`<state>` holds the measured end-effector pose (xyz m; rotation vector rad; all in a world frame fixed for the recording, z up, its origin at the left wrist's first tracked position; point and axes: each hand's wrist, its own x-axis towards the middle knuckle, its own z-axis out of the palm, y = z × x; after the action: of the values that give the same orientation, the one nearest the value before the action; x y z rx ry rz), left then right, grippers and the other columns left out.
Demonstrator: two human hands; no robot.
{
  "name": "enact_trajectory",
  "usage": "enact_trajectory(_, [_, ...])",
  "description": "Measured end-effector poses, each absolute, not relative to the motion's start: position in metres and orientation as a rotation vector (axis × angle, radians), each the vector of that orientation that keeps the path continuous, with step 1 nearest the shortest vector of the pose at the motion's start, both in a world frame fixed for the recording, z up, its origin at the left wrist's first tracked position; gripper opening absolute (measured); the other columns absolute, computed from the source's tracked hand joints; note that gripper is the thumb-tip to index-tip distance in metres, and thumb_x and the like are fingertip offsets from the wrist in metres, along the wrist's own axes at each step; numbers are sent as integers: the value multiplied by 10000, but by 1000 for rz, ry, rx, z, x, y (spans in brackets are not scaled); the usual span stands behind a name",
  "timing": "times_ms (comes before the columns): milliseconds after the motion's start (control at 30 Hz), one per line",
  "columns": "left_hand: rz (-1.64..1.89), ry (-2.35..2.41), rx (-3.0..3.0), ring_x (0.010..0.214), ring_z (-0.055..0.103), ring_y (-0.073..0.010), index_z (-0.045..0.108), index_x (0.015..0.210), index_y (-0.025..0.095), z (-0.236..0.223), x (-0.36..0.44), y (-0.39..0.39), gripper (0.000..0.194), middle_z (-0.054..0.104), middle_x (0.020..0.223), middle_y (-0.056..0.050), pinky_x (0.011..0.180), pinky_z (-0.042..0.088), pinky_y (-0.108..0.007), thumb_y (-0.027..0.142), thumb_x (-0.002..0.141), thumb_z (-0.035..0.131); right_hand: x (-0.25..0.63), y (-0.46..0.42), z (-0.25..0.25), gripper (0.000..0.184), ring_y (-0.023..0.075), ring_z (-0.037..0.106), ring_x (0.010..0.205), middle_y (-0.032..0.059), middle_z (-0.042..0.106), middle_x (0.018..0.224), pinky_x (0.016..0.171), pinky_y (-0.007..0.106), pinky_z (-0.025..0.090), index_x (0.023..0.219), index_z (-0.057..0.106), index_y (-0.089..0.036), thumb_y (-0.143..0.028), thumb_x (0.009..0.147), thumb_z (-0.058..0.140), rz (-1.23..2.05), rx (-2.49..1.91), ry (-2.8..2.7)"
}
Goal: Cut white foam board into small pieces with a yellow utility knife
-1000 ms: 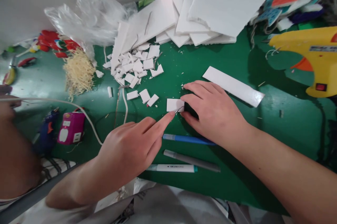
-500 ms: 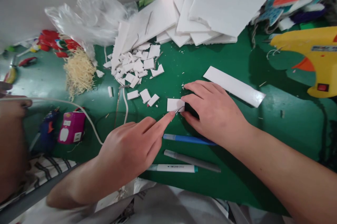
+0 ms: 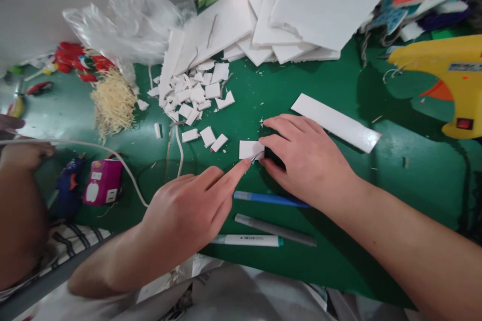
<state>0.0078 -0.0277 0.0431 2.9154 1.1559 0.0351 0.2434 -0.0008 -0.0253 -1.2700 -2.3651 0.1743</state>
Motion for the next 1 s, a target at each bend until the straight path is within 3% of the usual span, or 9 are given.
enact_trajectory(167, [-44,1167,2940,463,528,-167,660,1442,184,46,8,-29,516,592,687,38,434,465,-329,77,971,478,242,-1,-24,241,345,724,1180,167,772,1264,939,512,605,1061,785,-164,-269,986,582,147,-1261,-2364])
enact_trajectory(500, [-85,1174,3016,461,443,-143,678,1415,186,49,5,-34,495,514,650,42,443,414,-291,98,970,480,241,-2,-25,238,327,711,1217,118,769,1300,968,523,594,1069,790,-222,-299,988,579,177,-1310,-2353])
enact_trajectory(1000, [-143,1186,2989,456,517,-158,700,1408,212,56,0,-36,521,558,654,36,449,456,-314,60,973,456,242,-2,-24,266,336,709,1213,139,769,1295,971,524,593,1073,793,-189,-318,996,574,167,-1297,-2366])
